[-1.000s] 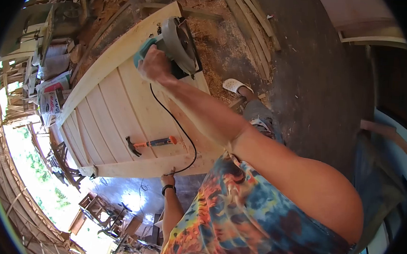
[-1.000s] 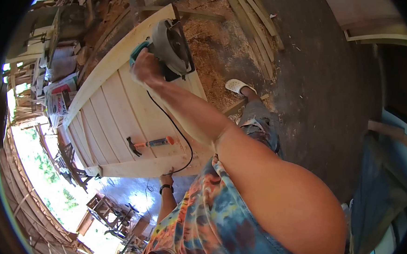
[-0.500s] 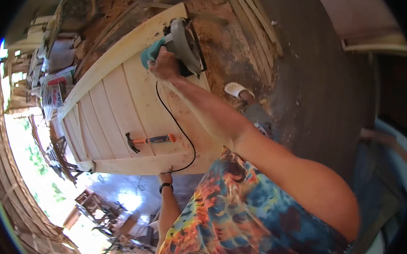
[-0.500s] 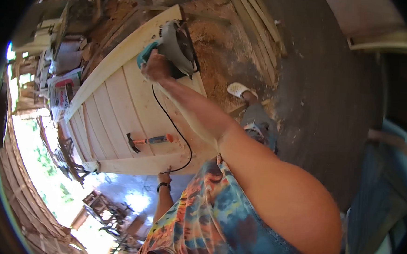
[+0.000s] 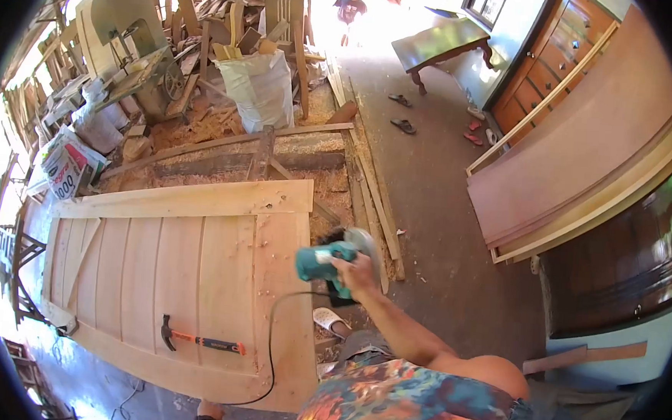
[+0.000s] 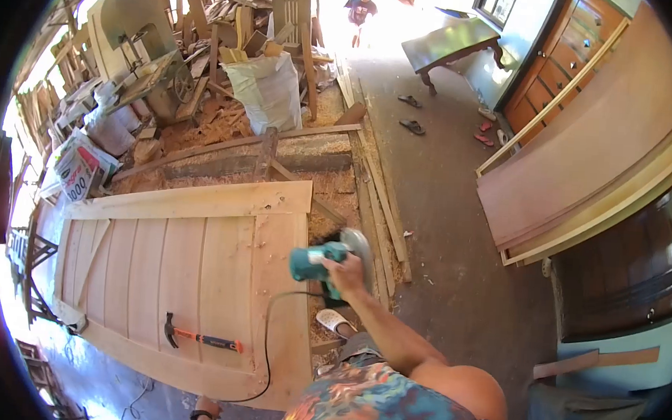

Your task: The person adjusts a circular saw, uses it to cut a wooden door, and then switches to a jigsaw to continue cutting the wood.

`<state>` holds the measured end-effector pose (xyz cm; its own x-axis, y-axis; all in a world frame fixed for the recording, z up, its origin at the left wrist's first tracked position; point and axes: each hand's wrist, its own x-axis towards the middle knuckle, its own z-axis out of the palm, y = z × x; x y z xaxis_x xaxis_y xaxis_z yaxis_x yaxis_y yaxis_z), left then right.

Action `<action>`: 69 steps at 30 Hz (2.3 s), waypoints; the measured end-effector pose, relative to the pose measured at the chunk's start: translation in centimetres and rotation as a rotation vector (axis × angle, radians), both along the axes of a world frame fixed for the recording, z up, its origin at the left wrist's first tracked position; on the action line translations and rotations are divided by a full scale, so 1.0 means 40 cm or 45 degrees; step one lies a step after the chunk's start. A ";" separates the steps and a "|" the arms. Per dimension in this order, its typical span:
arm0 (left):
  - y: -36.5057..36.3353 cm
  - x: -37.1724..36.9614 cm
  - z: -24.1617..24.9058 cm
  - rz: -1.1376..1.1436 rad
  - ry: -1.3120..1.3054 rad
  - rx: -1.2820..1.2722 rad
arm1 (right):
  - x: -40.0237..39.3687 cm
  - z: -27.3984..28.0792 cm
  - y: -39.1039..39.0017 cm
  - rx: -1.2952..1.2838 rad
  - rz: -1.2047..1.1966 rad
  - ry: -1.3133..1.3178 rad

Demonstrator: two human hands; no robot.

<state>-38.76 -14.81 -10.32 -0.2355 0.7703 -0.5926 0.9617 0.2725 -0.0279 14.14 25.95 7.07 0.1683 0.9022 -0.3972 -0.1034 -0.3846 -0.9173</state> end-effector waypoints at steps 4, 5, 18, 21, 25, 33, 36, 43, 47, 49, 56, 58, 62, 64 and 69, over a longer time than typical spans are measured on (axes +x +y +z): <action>0.185 0.186 0.150 0.554 -0.063 0.182 | 0.119 0.009 -0.057 -0.130 -0.032 -0.226; 0.209 0.246 0.125 0.549 -0.199 0.600 | 0.145 0.005 -0.065 -0.213 -0.044 -0.339; 0.987 0.869 0.033 -0.663 -0.676 0.745 | 0.333 -0.100 -0.031 -0.319 -0.223 -0.213; 1.099 0.860 0.076 -0.794 -0.698 0.705 | 0.345 -0.121 -0.017 -0.296 -0.128 -0.364; 1.239 0.842 0.103 -0.916 -0.611 0.657 | 0.314 0.024 0.012 -0.412 -0.088 -0.143; 1.346 0.509 0.222 0.456 0.434 0.191 | 0.280 -0.013 0.035 -0.397 -0.111 -0.067; 1.294 0.261 0.024 0.902 0.350 0.898 | 0.247 0.032 0.058 -0.381 -0.152 -0.072; 1.137 -0.027 0.013 0.900 0.371 0.660 | 0.124 0.102 0.064 -0.217 -0.108 0.032; 1.107 -0.029 -0.055 0.990 0.336 0.776 | 0.002 0.138 0.099 -0.087 -0.125 0.057; 1.056 -0.244 -0.397 0.852 0.468 0.858 | -0.065 0.128 0.118 -0.036 -0.131 0.019; 1.070 -0.099 -0.228 0.688 0.595 1.015 | -0.267 0.079 0.148 0.048 -0.070 -0.097; 1.092 -0.013 -0.118 0.621 0.958 1.211 | -0.300 0.073 0.143 -0.009 -0.055 -0.101; 1.098 0.026 -0.024 0.800 0.573 0.955 | -0.333 0.039 0.128 0.007 0.077 -0.199; 1.103 0.040 0.020 1.004 0.173 0.648 | -0.345 0.055 0.133 -0.039 0.094 -0.212; 1.098 0.029 -0.013 0.986 0.393 0.837 | -0.368 0.070 0.153 -0.106 0.070 -0.105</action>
<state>-37.60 29.10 -10.86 -0.8684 0.4929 0.0550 0.4956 0.8581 0.1345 -0.59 32.07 9.87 0.1543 0.8754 -0.4581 -0.0055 -0.4629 -0.8864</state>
